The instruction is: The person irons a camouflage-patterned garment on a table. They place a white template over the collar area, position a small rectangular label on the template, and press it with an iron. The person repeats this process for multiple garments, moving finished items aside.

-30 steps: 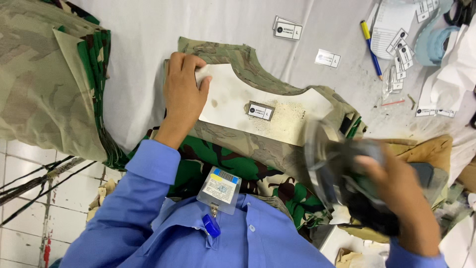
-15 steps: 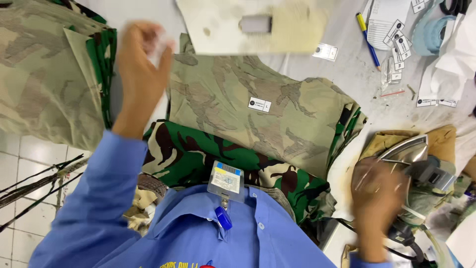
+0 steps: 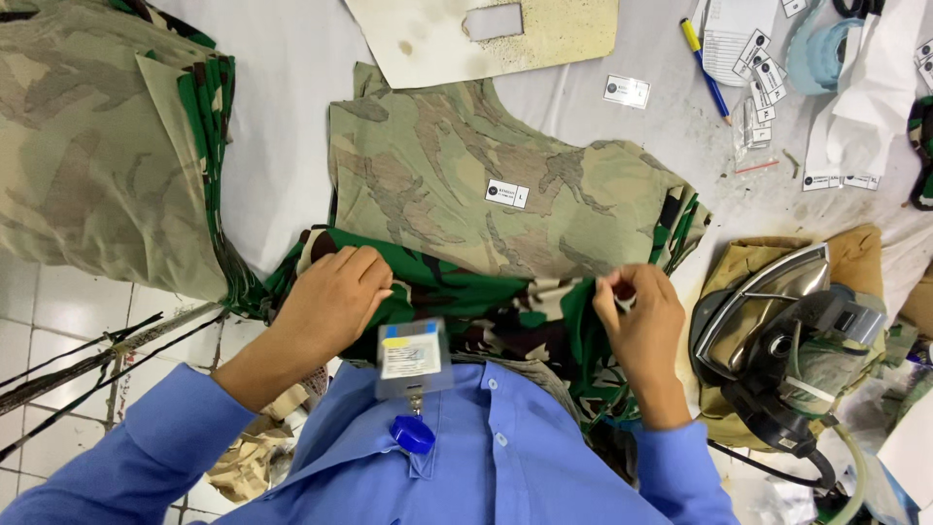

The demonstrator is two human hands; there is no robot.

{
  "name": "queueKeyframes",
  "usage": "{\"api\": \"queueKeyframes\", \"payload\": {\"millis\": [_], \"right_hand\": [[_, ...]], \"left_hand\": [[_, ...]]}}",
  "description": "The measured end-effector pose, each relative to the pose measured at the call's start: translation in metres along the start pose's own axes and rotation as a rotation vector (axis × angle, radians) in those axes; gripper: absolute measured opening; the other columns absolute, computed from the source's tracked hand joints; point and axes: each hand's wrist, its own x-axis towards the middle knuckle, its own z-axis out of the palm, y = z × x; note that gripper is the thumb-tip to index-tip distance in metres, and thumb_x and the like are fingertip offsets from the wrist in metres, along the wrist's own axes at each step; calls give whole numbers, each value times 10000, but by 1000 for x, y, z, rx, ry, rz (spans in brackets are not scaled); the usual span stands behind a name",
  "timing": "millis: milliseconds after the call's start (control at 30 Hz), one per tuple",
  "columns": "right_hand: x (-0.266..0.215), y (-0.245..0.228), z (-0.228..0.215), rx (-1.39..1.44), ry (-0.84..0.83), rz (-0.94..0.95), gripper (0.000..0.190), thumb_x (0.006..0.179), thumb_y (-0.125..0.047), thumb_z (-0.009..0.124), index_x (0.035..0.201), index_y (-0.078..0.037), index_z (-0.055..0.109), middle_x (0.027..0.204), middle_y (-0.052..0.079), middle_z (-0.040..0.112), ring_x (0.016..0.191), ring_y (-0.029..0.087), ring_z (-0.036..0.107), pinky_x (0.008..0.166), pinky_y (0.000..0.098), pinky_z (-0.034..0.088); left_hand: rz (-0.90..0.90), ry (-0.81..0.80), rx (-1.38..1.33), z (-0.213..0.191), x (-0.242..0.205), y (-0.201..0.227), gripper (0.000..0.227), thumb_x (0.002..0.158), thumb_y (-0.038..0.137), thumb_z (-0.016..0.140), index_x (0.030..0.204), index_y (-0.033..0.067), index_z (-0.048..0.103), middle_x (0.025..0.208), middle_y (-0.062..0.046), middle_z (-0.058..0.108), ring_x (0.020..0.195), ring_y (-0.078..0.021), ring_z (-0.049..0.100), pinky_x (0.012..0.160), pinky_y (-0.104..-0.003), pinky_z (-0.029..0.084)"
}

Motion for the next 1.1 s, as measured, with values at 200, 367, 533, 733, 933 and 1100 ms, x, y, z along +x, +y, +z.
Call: {"api": "queueKeyframes", "payload": {"millis": [200, 367, 533, 733, 933, 1100], "right_hand": [[-30, -34, -5, 11, 171, -37, 138, 949, -257, 682, 990, -136, 628, 863, 59, 595, 762, 264, 627, 691, 350, 517], [-38, -29, -20, 82, 5, -142, 134, 807, -80, 741, 895, -153, 672, 1177, 74, 628, 1081, 349, 594, 871, 459, 485], [11, -10, -42, 456, 18, 180, 75, 889, -116, 716, 962, -99, 711, 1021, 106, 676, 957, 276, 639, 882, 400, 496], [65, 15, -9, 469, 47, 349, 132, 1055, -137, 575, 1076, -6, 578, 955, 171, 609, 842, 285, 570, 802, 439, 460], [38, 0, 8, 33, -2, -8, 337, 798, -227, 786, 1074, -129, 621, 1031, 84, 539, 942, 324, 582, 825, 446, 475], [58, 19, 0, 254, 183, 50, 329, 825, 157, 503, 999, -90, 634, 991, 132, 602, 978, 368, 589, 918, 423, 454]], "left_hand": [[128, -32, 75, 8, -11, -6, 120, 892, 198, 625, 889, 94, 564, 852, -70, 493, 804, -226, 506, 684, -328, 412], [160, -102, -100, -10, -9, -15, 274, 888, 337, 609, 1022, 105, 552, 978, -73, 536, 934, -262, 544, 747, -375, 445], [-20, -229, -340, -44, 21, -22, 95, 885, 232, 607, 924, 146, 621, 847, -71, 627, 853, -297, 623, 775, -386, 477], [-459, -91, -743, -59, 106, -68, 330, 864, 409, 692, 1067, 162, 610, 945, -117, 700, 929, -346, 687, 823, -425, 522], [-140, 100, -131, -18, 111, -28, 616, 689, 425, 804, 1148, 70, 597, 1196, -204, 551, 1098, -414, 565, 872, -513, 472], [95, 348, 51, 19, 122, -58, 350, 687, 204, 776, 992, 111, 631, 1146, -130, 574, 1073, -350, 575, 799, -450, 464]]}}
